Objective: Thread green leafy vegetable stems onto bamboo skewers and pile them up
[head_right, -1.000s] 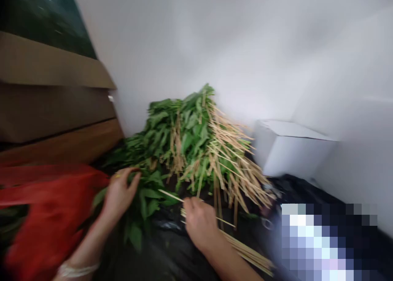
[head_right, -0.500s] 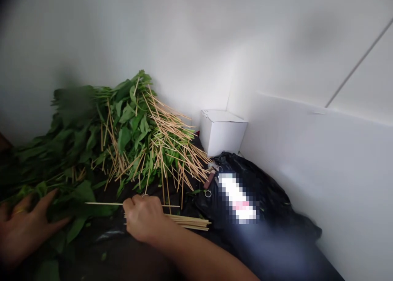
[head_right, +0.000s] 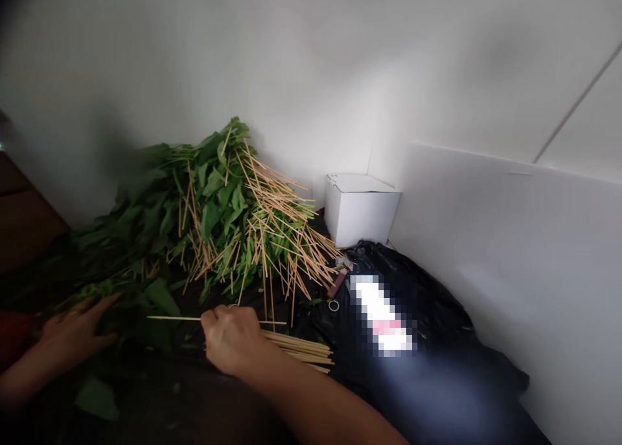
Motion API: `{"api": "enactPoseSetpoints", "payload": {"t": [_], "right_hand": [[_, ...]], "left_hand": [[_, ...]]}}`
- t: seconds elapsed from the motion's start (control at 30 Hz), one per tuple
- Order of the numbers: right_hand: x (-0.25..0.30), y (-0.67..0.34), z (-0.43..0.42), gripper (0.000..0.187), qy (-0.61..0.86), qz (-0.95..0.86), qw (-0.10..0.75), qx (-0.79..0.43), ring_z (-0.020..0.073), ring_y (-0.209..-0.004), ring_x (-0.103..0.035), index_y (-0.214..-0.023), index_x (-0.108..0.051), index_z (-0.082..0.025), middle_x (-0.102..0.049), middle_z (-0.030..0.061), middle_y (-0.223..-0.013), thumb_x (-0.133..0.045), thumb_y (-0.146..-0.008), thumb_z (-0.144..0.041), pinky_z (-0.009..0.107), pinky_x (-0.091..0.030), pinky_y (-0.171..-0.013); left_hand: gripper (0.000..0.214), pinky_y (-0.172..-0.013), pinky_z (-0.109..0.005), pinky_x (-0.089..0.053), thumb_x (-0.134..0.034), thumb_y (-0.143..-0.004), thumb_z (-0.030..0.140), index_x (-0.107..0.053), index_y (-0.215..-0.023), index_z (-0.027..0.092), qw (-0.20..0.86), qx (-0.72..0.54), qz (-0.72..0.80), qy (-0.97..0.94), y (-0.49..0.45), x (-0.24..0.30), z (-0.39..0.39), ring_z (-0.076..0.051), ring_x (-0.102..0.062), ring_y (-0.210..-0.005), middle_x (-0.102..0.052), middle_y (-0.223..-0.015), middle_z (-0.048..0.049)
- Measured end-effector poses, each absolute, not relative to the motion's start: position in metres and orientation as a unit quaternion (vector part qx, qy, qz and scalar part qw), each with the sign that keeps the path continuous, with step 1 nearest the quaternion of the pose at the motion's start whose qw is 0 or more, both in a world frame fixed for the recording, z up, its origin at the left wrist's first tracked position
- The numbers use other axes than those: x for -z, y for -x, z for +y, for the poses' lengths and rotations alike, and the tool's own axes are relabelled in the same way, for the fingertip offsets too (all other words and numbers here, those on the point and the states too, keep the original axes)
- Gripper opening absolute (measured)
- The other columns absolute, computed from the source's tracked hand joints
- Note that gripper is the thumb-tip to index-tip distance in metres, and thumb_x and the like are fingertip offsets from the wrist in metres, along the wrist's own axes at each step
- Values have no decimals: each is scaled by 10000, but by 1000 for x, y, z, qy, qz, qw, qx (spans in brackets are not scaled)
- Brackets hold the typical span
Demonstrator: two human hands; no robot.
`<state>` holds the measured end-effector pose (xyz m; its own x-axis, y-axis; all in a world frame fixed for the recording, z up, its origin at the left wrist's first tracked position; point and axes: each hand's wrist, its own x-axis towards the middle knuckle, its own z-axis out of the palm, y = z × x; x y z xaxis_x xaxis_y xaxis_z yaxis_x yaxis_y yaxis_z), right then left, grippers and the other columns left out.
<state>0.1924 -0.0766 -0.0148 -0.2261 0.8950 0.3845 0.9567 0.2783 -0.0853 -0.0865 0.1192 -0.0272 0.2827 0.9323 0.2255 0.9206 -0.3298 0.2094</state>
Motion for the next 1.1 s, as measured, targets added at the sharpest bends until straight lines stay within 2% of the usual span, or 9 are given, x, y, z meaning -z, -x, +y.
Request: {"api": "enactPoseSetpoints", "payload": {"t": [0.1,0.17,0.27,0.37,0.53,0.77,0.83,0.97,1.1], "right_hand": [[16,-194,-77,107,605,-771,185,78,172,-790,-622,-920,-565,-201,-658,25,-884,-517,-835,-158,256,-413,-598],[18,-194,-78,124,614,-763,189,73,174,-778,-626,-898,-575,-199,-665,34,-884,-491,-844,-125,260,-403,-606],[24,-194,-77,178,620,-757,196,67,178,-756,-633,-868,-587,-184,-667,43,-843,-450,-856,-71,263,-380,-604],[30,-194,-74,214,621,-755,199,65,177,-750,-635,-838,-592,-179,-667,46,-815,-408,-923,-111,259,-358,-601],[34,-193,-74,233,628,-751,192,69,165,-737,-640,-843,-599,-187,-674,34,-820,-401,-956,-144,252,-336,-593],[32,-195,-74,223,640,-743,183,75,167,-754,-652,-848,-602,-195,-679,22,-832,-413,-962,-161,252,-320,-580],[32,-197,-74,236,643,-740,183,75,167,-750,-654,-850,-604,-196,-681,21,-834,-402,-967,-163,252,-316,-575],[30,-199,-75,245,642,-740,185,72,161,-744,-653,-870,-608,-195,-683,23,-837,-387,-971,-158,250,-312,-575],[23,-193,-82,238,626,-754,188,67,157,-740,-645,-855,-607,-200,-671,19,-815,-400,-964,-154,251,-322,-582]], "left_hand": [[647,-1008,-420,-381,-564,-704,363,-525,-1296,105,-23,-83,592,-801,85,6,110,-353,-495,-1248,-579,-1320,-152],[663,-1016,-397,-392,-583,-693,280,-518,-1306,37,8,-66,585,-808,80,-9,97,-353,-512,-1235,-561,-1330,-200],[676,-1020,-342,-411,-592,-616,131,-563,-1289,86,11,-73,587,-806,74,-20,84,-308,-546,-1215,-577,-1325,-164],[672,-1015,-293,-422,-553,-600,49,-602,-1263,141,2,-89,597,-797,76,-22,82,-258,-561,-1207,-605,-1304,-117],[640,-981,-284,-455,-498,-616,-7,-630,-1229,121,-13,-132,595,-793,81,-37,88,-245,-596,-1162,-655,-1232,-117],[717,-1040,-371,-408,-480,-630,-52,-591,-1279,231,-67,-160,519,-837,68,-53,69,-246,-426,-1321,-494,-1427,-70],[673,-1058,-437,-370,-462,-695,-54,-592,-1270,271,-114,-139,465,-867,68,-43,54,-254,-364,-1361,-453,-1462,-58],[503,-1090,-616,-189,-465,-834,34,-607,-1229,311,-174,-48,417,-891,77,-14,22,-298,-306,-1391,-413,-1489,-69],[705,-1063,-689,-131,-605,-710,43,-493,-1350,318,-147,19,472,-869,83,-11,-1,-351,-194,-1428,-306,-1543,-99]]}}
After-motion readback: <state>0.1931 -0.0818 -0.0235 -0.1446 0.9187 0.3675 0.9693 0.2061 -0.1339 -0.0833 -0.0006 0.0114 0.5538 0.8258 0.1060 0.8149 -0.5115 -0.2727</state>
